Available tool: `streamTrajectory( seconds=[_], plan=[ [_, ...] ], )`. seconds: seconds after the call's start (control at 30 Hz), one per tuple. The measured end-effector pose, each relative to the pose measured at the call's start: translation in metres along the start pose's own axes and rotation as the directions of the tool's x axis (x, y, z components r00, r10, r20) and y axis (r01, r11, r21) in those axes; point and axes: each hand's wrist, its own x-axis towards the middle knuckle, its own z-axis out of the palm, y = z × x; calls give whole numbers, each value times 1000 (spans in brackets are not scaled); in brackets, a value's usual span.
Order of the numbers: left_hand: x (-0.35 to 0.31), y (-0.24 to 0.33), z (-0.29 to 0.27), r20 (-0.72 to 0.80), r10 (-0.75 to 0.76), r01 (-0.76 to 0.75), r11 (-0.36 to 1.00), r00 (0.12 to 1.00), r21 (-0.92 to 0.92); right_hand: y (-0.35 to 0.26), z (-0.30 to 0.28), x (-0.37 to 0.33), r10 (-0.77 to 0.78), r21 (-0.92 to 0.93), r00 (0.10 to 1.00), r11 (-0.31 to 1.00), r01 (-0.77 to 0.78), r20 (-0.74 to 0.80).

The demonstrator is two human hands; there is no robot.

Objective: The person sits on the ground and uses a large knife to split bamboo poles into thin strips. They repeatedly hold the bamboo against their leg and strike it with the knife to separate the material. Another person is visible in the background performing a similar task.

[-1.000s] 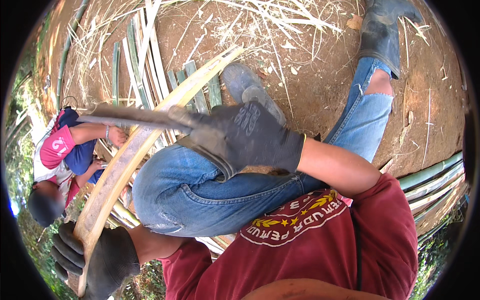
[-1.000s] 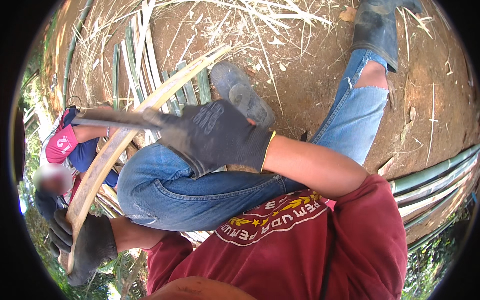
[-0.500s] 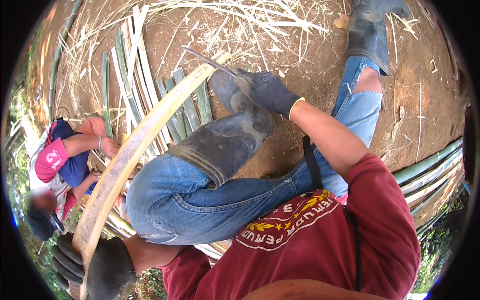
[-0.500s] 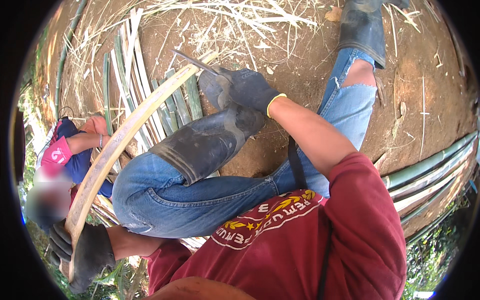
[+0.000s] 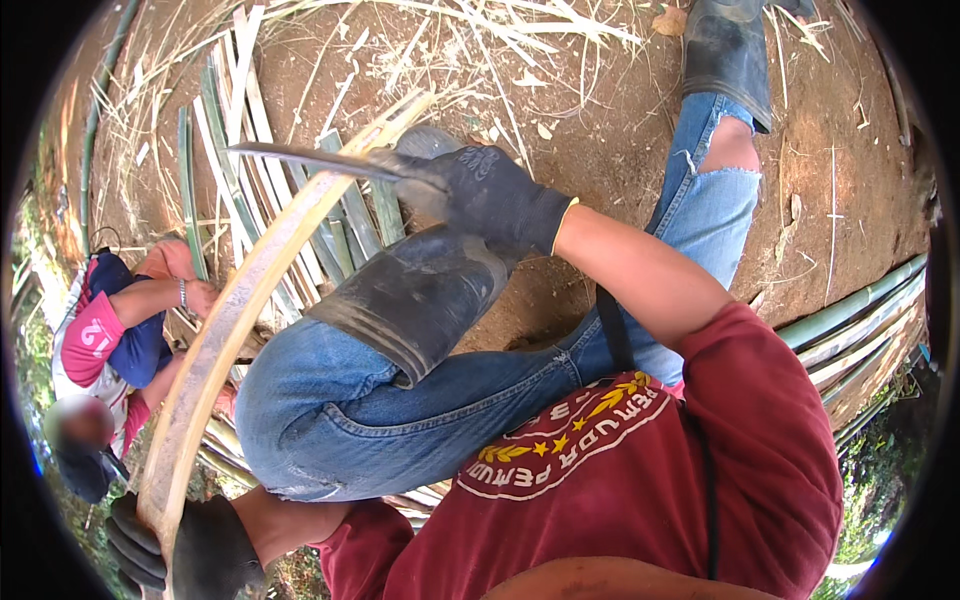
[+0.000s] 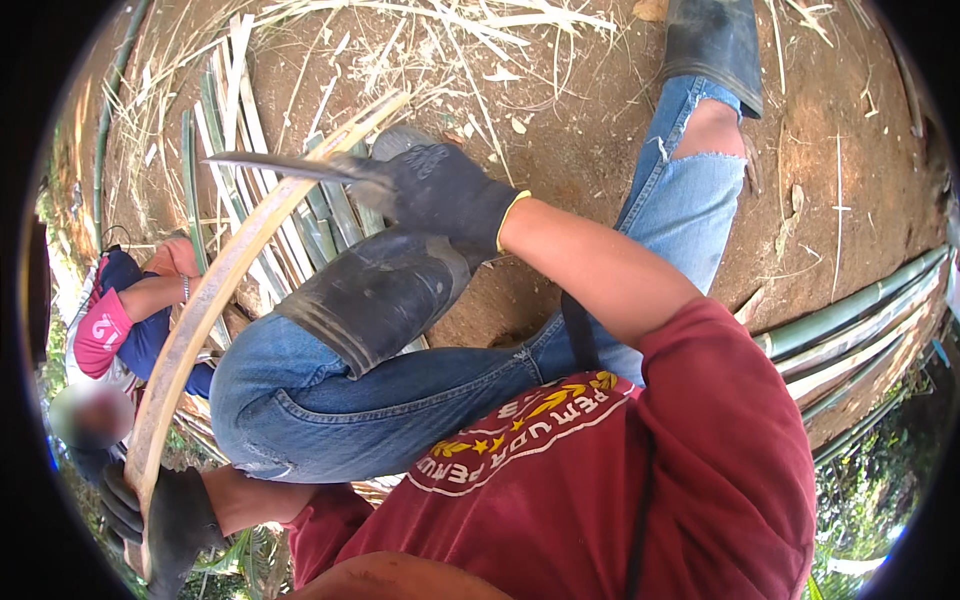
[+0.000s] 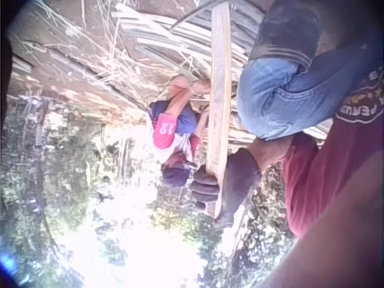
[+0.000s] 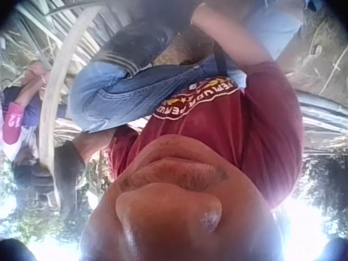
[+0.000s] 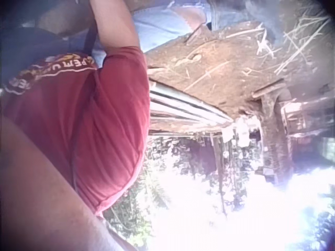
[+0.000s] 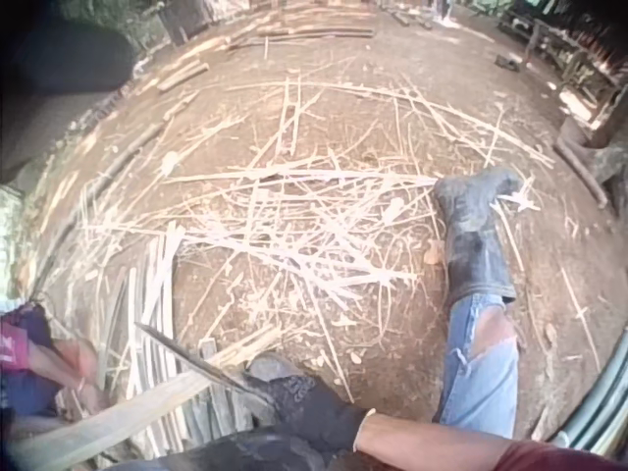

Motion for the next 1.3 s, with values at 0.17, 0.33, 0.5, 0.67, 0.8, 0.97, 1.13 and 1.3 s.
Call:
streamTrajectory(
  seconds=[0.17, 0.33, 0.5, 0.67, 0.8, 0.97, 1.13, 1.3],
  plan=[
    [13, -4, 13, 13, 44, -43, 997, 999, -61, 102, 4, 9, 270, -206, 961, 939, -276, -58],
    [7, -2, 0, -5, 25, -25, 999, 1000, -25, -2, 2, -11, -99, -47, 985, 995, 93, -140],
    [16, -2, -11, -9, 41, -41, 998, 999, -45, 20, 13, 9, -133, -166, 974, 981, 103, -183],
    [13, -3, -14, 6, 57, -57, 997, 998, -58, -11, 13, 0, 124, -8, 992, 992, -123, 9],
    [18, -8, -1, 16, 79, -78, 996, 997, -37, -34, 27, 12, -332, 17, 918, 939, 343, -218],
    [9, -2, 6, 32, 80, -81, 997, 996, 1, -47, 2, -13, -84, -28, 994, 996, 82, -69],
    [7, -6, 15, 49, 77, -77, 997, 996, 0, -92, 8, -18, -173, 25, 965, 983, 181, -195],
    [5, 4, 12, 24, 48, -49, 999, 999, 25, -32, -3, -7, -40, -132, 999, 991, 37, -18]
  ],
)
